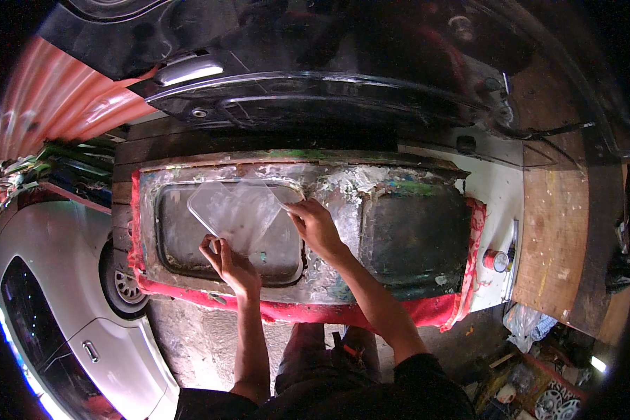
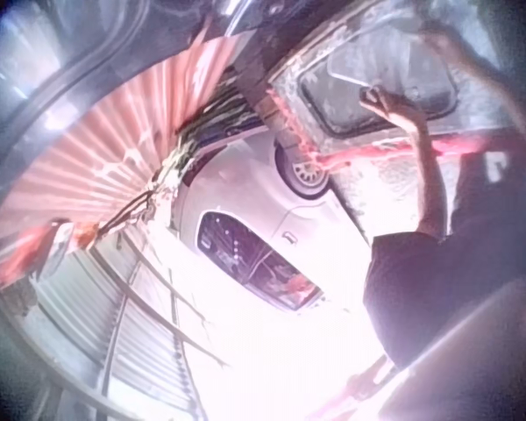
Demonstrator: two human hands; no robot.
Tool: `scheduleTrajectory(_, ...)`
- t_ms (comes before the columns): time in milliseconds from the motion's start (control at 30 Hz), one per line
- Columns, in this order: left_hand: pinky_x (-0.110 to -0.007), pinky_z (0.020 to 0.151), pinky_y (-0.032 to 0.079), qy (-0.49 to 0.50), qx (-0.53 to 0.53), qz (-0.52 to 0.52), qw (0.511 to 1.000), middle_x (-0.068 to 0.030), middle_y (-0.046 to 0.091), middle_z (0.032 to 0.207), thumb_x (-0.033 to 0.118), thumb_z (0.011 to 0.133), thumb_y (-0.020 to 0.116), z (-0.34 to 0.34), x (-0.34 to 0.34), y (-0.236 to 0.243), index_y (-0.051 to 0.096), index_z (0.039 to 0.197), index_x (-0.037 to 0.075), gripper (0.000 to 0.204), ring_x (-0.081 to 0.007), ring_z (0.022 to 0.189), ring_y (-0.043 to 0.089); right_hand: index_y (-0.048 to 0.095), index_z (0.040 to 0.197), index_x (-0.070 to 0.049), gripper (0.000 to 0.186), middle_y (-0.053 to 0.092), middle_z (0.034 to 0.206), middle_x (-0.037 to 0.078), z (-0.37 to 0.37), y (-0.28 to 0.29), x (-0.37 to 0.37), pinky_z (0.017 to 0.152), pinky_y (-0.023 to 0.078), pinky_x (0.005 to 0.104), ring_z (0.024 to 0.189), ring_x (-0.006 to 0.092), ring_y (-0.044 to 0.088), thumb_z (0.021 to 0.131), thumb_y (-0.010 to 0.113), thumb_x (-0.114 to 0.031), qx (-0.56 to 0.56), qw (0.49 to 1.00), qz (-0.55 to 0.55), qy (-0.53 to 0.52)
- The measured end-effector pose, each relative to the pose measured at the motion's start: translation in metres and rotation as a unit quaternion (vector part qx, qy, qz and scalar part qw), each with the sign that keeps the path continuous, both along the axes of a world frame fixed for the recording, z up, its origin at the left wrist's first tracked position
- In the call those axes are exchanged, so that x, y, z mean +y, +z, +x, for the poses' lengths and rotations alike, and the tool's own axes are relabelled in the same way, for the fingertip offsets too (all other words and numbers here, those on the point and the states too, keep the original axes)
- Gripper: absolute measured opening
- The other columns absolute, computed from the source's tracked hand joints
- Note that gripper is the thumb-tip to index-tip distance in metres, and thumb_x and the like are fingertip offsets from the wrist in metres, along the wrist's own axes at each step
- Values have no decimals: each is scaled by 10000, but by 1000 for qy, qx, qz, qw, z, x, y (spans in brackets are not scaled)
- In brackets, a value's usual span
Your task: The person scoops a white paste from a plastic container using a small spatula and spreads it onto a red car door panel. They repeatedly apply and smooth the filler across the surface, occasionally dipping the spatula into a small can to add more material.
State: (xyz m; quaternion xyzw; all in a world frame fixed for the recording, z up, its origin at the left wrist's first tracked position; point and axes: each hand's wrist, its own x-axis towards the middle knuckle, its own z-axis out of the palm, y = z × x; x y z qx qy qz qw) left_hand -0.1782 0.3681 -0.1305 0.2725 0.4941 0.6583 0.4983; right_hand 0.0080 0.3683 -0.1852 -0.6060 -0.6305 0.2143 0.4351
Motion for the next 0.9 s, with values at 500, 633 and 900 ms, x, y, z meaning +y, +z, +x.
scheduleTrajectory(500,-302,936,382,2,13,5,1000,-27,527,1058,103,1017,513,-10,10,-5,443,1233,102,227,-130,994,479,716,990,-9,322,735,853,180,200,-46,-95,746,568,476,730,377,716,838,792,-282,-163,888,-129,-410)
scheduleTrajectory(633,-294,913,380,-9,10,-12,1000,-18,512,1019,103,1010,518,-10,7,-6,451,1211,100,212,-124,959,467,713,1022,5,245,728,923,202,201,16,-82,787,568,490,803,386,713,860,760,-173,-110,864,-108,-479)
scheduleTrajectory(900,-292,900,380,-3,14,-3,1000,-16,506,1005,98,1003,522,-4,9,5,453,1203,98,211,-128,940,468,736,1048,-66,205,719,1021,141,90,-36,-7,852,536,410,947,327,684,848,720,-25,-167,950,41,-261)
